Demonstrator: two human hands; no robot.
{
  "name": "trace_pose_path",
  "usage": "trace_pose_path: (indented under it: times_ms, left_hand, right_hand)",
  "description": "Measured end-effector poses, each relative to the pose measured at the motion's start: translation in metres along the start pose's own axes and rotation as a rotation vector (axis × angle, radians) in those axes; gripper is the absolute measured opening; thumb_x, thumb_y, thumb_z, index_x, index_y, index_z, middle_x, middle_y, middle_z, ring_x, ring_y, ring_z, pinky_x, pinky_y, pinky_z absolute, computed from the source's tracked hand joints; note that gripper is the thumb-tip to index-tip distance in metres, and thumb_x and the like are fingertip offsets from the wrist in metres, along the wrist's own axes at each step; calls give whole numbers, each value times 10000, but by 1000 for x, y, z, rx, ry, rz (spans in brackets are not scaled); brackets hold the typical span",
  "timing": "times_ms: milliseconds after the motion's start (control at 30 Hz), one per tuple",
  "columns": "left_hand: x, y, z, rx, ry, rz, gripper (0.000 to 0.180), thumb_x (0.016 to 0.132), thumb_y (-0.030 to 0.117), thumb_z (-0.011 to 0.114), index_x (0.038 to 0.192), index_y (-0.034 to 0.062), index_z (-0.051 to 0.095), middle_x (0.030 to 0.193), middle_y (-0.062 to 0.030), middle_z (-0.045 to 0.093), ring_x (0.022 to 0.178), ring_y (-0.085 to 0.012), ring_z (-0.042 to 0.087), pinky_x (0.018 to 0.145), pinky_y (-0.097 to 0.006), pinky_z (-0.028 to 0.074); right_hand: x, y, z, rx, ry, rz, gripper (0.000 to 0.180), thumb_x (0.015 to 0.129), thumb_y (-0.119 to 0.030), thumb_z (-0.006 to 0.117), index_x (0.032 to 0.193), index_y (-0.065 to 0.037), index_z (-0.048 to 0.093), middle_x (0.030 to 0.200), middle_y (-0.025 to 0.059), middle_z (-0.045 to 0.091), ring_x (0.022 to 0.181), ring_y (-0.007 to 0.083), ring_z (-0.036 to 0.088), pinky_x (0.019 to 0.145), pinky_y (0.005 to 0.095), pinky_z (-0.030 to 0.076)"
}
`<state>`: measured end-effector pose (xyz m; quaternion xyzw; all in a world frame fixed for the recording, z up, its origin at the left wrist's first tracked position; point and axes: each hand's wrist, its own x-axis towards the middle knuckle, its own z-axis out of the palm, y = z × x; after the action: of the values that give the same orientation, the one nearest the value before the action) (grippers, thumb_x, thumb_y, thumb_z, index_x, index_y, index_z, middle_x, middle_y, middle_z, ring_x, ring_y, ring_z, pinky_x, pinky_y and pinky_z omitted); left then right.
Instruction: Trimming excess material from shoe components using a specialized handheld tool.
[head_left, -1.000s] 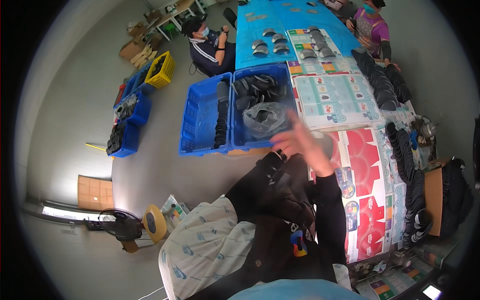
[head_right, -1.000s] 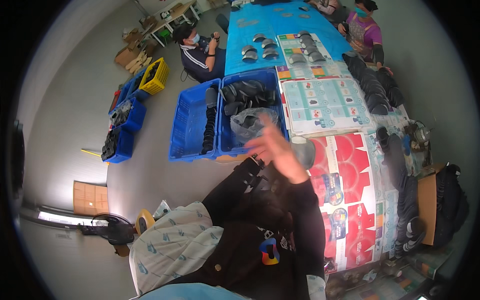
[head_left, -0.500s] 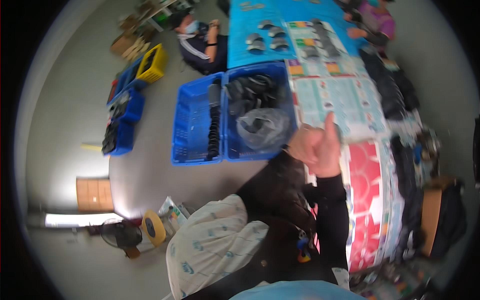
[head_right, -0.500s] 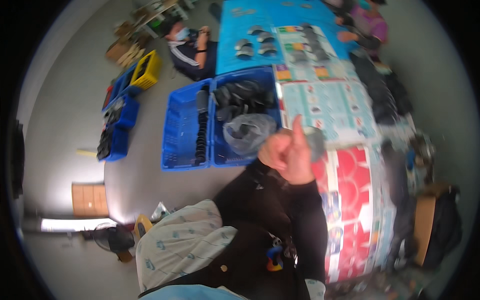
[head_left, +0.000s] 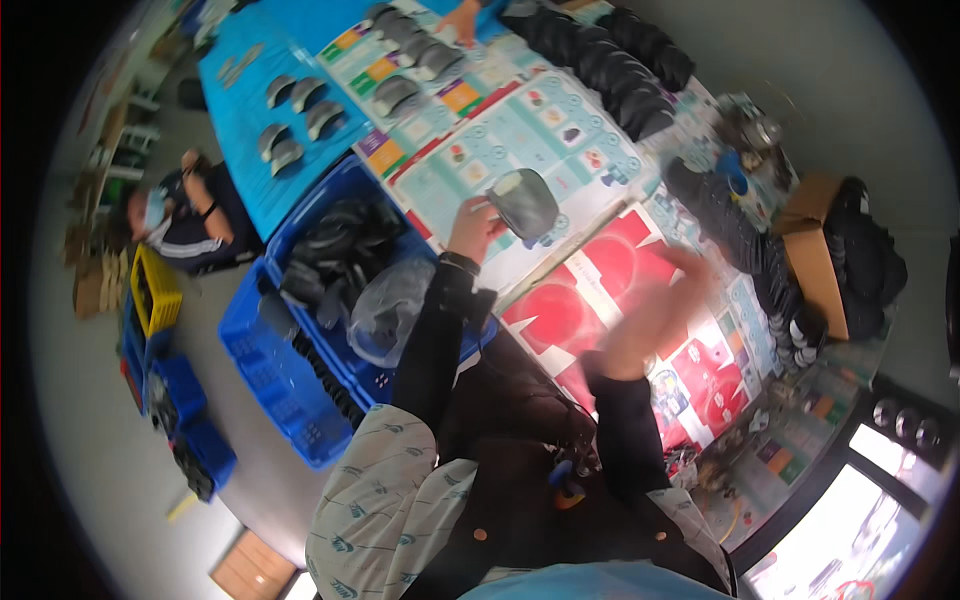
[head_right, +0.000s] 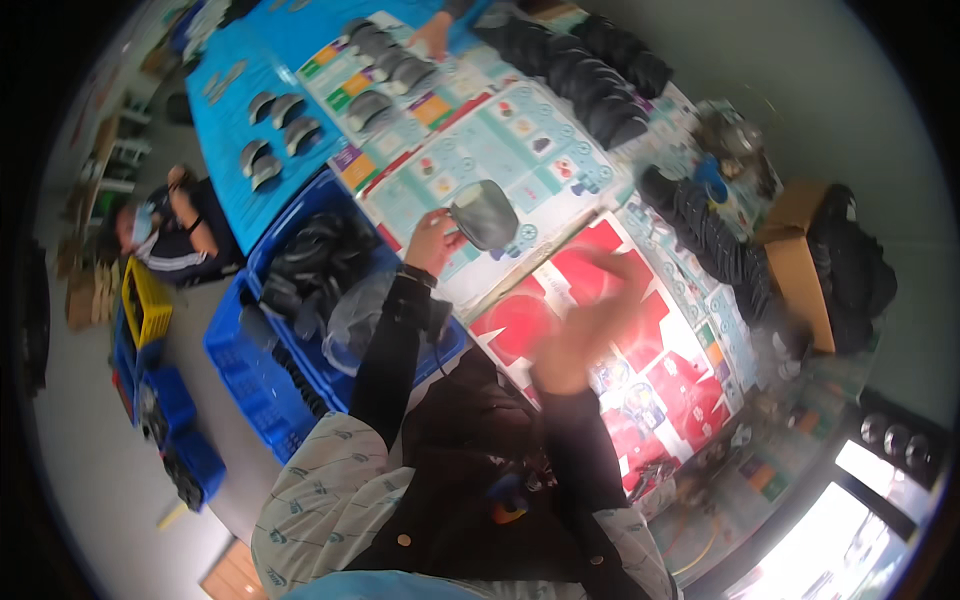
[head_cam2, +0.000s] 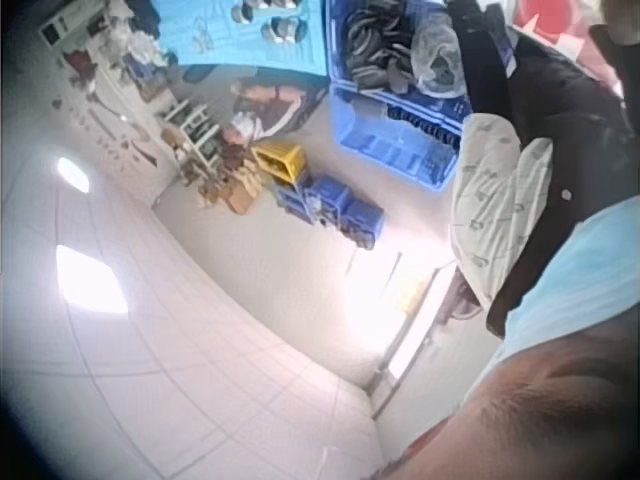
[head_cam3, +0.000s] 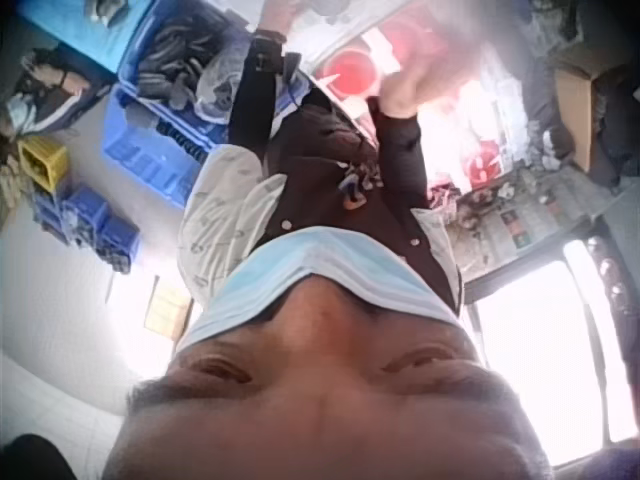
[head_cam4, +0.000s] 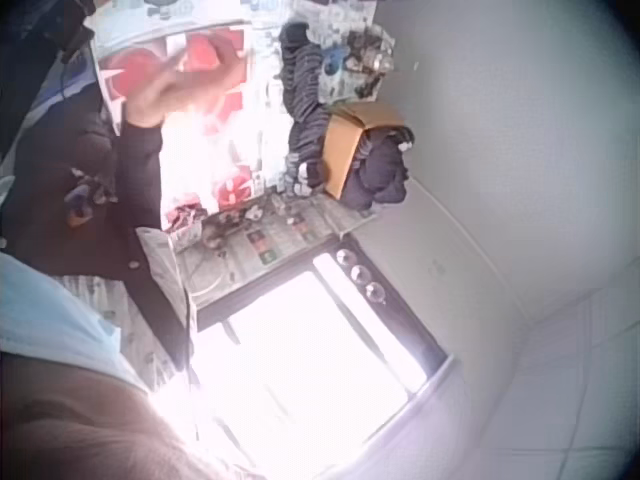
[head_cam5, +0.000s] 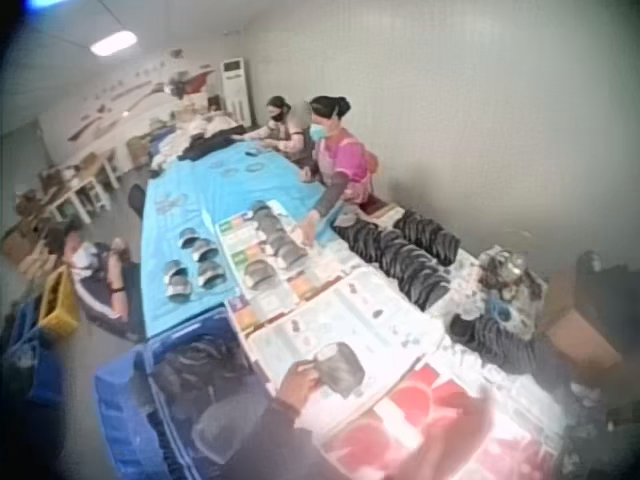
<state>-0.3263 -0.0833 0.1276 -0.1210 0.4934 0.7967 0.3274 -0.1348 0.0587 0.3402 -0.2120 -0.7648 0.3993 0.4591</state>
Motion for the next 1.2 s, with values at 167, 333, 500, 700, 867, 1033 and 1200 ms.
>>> trace_pose_path:
  times_ms: [167, 333, 500, 700, 867, 1033, 1200]
  left_hand:
    - [178, -31, 23, 29, -18, -74, 557, 903, 89, 653, 1382, 131, 372, 1206, -152, 604, 992, -341, 666, 895, -461, 557]
    - [297, -39, 87, 73, 22, 31, 507, 931, 99, 664, 1349, 86, 377, 1223, -156, 572, 1009, -321, 659, 801, -419, 606]
    - [372, -54, 109, -10, 55, 101, 491, 935, 23, 585, 1369, 108, 370, 1233, -178, 561, 1065, -346, 629, 857, -463, 588]
    - [395, -78, 103, -126, 36, 128, 374, 1018, 106, 418, 1389, 136, 387, 1296, -172, 530, 1137, -376, 578, 957, -544, 515]
    - [386, -48, 73, -18, -14, 1, 344, 1051, 259, 381, 1378, 181, 453, 1288, -75, 527, 1188, -328, 558, 942, -557, 503]
    - [286, -44, 65, 117, -84, -31, 477, 1054, 377, 442, 1464, 142, 380, 1445, -117, 475, 1284, -305, 513, 975, -575, 468]
    - [118, -65, -32, 438, -752, 356, 464, 973, 257, 587, 1391, 66, 520, 1316, -99, 623, 1140, -225, 630, 1051, -421, 456]
  right_hand:
    - [37, 49, -126, -347, 637, -57, 298, 930, -27, 544, 1206, 82, 569, 1095, 136, 623, 915, 219, 593, 839, 315, 487]
    - [-18, 70, -176, -539, 260, 351, 115, 976, -19, 542, 1016, 50, 625, 1028, 113, 638, 942, 210, 602, 862, 330, 497]
    - [-44, 75, -166, -613, 203, 462, 101, 955, 8, 547, 1019, 34, 622, 965, 62, 625, 898, 164, 591, 837, 294, 478]
    - [-40, 79, -139, -599, 59, 498, 82, 884, 64, 571, 930, 28, 629, 931, 86, 656, 888, 204, 628, 847, 317, 495]
    - [-34, 81, -113, -517, -46, 432, 99, 888, 56, 566, 944, 21, 640, 933, 92, 667, 871, 226, 637, 831, 325, 495]
    - [-25, 65, -96, -426, -232, 409, 298, 931, 20, 556, 1229, 33, 568, 904, 99, 664, 837, 202, 621, 847, 310, 475]
    - [-27, 25, -83, 35, -346, 462, 492, 1004, -94, 436, 1462, 68, 352, 882, 120, 662, 819, 182, 611, 864, 311, 463]
